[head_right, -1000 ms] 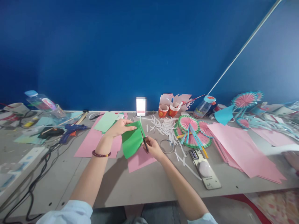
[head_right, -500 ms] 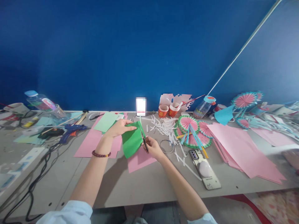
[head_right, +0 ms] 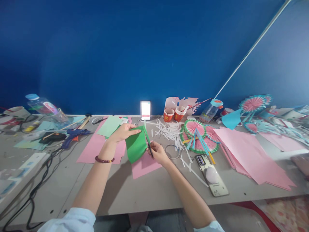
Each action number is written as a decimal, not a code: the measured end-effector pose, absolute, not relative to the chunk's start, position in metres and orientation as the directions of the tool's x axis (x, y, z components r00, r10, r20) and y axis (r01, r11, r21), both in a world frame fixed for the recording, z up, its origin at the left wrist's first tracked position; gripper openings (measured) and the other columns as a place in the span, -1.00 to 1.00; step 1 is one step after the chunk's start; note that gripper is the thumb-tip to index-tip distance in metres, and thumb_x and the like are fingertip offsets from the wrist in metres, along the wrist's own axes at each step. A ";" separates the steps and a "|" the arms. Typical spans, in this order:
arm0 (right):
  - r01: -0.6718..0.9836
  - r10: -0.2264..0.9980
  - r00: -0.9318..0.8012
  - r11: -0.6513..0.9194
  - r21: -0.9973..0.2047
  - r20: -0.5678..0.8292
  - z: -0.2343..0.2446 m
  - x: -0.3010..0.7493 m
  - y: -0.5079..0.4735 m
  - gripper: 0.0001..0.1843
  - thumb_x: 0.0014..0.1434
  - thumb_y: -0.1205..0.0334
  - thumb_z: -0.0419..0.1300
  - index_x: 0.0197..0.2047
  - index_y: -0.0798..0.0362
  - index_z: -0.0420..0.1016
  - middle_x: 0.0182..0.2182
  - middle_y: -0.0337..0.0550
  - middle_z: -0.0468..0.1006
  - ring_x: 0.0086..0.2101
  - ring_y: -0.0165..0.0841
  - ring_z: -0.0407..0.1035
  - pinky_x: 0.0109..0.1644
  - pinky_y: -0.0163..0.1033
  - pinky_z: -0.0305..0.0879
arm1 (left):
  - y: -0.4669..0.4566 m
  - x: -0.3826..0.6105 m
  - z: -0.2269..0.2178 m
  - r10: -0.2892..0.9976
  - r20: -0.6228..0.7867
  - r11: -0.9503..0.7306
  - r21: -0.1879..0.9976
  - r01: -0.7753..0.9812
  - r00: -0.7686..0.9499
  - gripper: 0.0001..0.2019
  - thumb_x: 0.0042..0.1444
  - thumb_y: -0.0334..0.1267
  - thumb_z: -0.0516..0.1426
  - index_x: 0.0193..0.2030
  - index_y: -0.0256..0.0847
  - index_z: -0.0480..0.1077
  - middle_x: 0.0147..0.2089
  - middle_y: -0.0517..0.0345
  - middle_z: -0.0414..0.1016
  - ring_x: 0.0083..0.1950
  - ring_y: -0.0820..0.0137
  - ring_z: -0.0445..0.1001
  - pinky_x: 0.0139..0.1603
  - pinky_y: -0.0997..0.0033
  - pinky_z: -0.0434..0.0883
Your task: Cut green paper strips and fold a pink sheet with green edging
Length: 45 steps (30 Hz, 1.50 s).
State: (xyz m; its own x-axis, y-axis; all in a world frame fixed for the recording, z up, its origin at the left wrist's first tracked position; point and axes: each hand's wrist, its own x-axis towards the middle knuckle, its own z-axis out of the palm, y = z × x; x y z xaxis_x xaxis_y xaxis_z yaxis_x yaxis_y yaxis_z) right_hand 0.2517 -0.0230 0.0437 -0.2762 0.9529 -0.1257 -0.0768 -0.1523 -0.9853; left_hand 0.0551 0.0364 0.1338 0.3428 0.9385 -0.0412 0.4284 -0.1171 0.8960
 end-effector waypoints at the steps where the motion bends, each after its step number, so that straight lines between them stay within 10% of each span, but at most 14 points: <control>1: -0.076 0.953 -0.276 -0.152 -0.985 -0.126 0.043 0.252 -0.023 -0.61 -0.13 0.01 0.29 -0.47 0.02 0.16 -0.69 -0.45 0.23 -0.69 -0.59 0.06 -0.66 -0.44 0.00 | 0.036 0.055 0.134 0.937 -0.047 -0.114 0.895 0.431 0.346 -0.66 -0.10 0.04 0.23 -0.41 -0.25 0.51 -0.50 0.07 0.50 -0.37 0.24 0.47 -0.40 0.37 0.31; 31: -0.089 0.957 -0.253 -0.167 -0.982 -0.140 0.040 0.250 -0.022 -0.59 -0.15 -0.01 0.31 -0.47 0.02 0.17 -0.70 -0.43 0.28 -0.71 -0.56 0.10 -0.67 -0.43 0.01 | 0.035 0.056 0.135 0.914 -0.031 -0.156 0.893 0.422 0.404 -0.64 -0.06 0.08 0.19 -0.56 -0.21 0.39 -0.58 0.21 0.36 -0.53 0.42 0.29 -0.48 0.44 0.18; 45: -0.209 0.934 -0.332 -0.209 -0.955 -0.131 0.040 0.256 -0.026 -0.43 -0.05 -0.32 0.19 -0.38 0.07 0.27 -0.56 -0.27 0.38 -0.64 -0.54 0.20 -0.67 -0.42 0.00 | 0.042 0.051 0.129 0.970 0.066 -0.171 0.869 0.464 0.234 -0.64 -0.03 0.05 0.19 -0.33 -0.24 0.51 -0.22 0.02 0.57 -0.14 0.21 0.48 -0.09 0.30 0.34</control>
State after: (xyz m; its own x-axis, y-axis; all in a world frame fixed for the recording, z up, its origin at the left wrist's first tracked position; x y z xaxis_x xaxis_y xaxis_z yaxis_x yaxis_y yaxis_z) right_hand 0.2556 -0.0261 0.0404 -0.3322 0.9340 -0.1314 -0.2086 -0.2086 -0.9555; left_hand 0.0509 0.0420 0.1290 0.2339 0.9700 0.0662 0.4643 -0.1713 0.8690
